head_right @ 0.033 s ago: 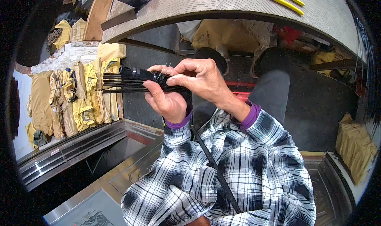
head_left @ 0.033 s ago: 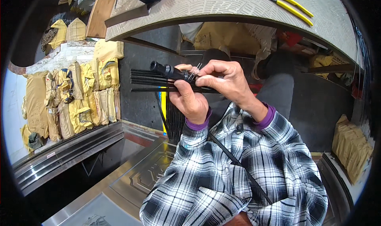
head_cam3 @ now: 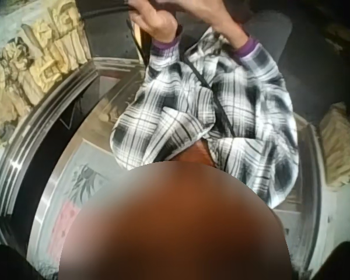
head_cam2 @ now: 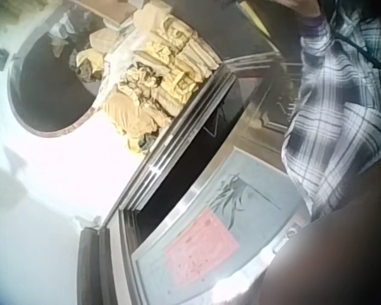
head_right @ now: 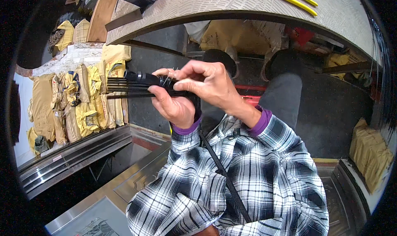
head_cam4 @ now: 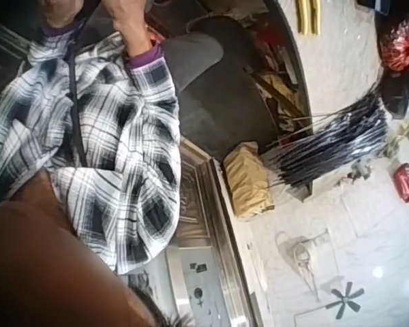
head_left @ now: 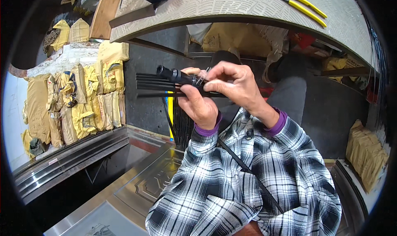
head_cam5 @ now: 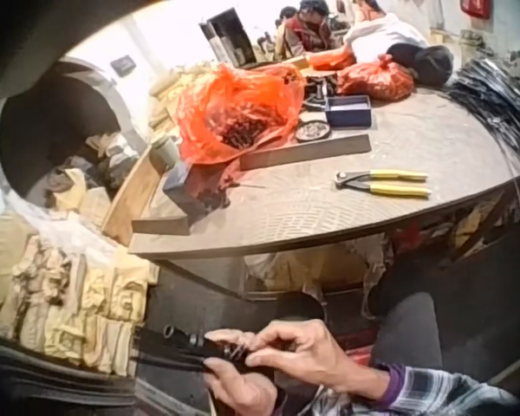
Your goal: Bundling multiple black wires together into a plastic connector and securing them using pliers.
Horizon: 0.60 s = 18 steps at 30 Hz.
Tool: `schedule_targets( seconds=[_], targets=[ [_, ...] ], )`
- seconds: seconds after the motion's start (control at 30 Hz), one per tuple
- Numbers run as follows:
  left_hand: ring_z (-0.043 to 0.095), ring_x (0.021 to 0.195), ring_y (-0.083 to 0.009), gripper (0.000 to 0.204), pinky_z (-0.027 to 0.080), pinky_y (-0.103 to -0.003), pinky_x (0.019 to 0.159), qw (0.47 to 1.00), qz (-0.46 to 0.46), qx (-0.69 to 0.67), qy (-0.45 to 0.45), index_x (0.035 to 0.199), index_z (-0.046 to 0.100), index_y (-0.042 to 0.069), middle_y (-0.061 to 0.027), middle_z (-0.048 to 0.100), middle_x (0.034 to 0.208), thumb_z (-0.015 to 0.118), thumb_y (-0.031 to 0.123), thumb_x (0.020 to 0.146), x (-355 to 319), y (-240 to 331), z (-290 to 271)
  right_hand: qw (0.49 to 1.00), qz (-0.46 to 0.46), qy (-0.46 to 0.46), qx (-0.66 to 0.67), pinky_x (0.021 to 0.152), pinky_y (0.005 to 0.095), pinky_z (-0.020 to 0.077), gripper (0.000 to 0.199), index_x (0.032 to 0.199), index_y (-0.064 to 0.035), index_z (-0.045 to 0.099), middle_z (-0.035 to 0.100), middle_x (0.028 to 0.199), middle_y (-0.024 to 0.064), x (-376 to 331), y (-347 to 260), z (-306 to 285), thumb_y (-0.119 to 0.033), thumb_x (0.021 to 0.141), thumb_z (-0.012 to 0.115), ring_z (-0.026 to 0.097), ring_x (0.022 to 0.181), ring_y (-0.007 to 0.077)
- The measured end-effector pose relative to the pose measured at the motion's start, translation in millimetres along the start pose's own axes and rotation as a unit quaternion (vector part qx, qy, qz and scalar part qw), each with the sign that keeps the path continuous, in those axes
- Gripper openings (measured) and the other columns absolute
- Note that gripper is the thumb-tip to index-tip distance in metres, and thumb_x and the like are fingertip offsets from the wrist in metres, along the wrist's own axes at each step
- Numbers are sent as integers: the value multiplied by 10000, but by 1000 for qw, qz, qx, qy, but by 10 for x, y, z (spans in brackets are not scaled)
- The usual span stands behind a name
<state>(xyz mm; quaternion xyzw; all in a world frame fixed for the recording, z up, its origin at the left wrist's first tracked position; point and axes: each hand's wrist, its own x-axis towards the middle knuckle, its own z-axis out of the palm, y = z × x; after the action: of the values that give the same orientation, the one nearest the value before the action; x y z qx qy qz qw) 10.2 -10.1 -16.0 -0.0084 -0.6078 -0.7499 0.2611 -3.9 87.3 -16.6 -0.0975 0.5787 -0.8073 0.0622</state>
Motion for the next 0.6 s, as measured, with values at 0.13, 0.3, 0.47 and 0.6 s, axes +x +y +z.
schedule_targets(
  seconds=[0.13, 0.3, 0.47, 0.6],
  targets=[
    [401, 688, -132, 540, 360, -269, 663, 997, 46, 10, -58, 850, 441, 16, -41, 391, 769, 356, 549, 887, 31, 1, 23, 999, -24, 6, -46, 619, 188, 447, 321, 892, -24, 470, 536, 731, -3, -94, 14, 17, 17, 687, 713, 527, 679, 42],
    [450, 695, -157, 575, 384, -287, 629, 992, 67, 42, -94, 808, 453, 10, -76, 424, 783, 358, 574, 870, 39, 11, 34, 1000, -3, 10, -7, 612, 187, 443, 297, 886, -18, 483, 535, 741, 2, -119, -24, -12, 13, 694, 708, 520, 670, 44],
    [445, 713, -157, 575, 379, -287, 658, 995, 28, 2, -94, 868, 430, 12, -77, 425, 800, 386, 585, 852, 33, -14, 36, 976, -146, 75, -142, 635, 238, 435, 214, 762, -14, 530, 536, 796, 58, -189, 68, 88, -11, 659, 717, 528, 697, 119],
    [371, 695, -135, 529, 341, -275, 657, 993, 44, -16, -111, 843, 412, 42, -41, 370, 779, 386, 570, 863, 22, -5, 50, 983, -155, 23, -99, 766, 282, 427, 246, 743, -32, 546, 483, 969, 98, -117, 57, 21, -85, 622, 754, 499, 934, 187]
  ],
)
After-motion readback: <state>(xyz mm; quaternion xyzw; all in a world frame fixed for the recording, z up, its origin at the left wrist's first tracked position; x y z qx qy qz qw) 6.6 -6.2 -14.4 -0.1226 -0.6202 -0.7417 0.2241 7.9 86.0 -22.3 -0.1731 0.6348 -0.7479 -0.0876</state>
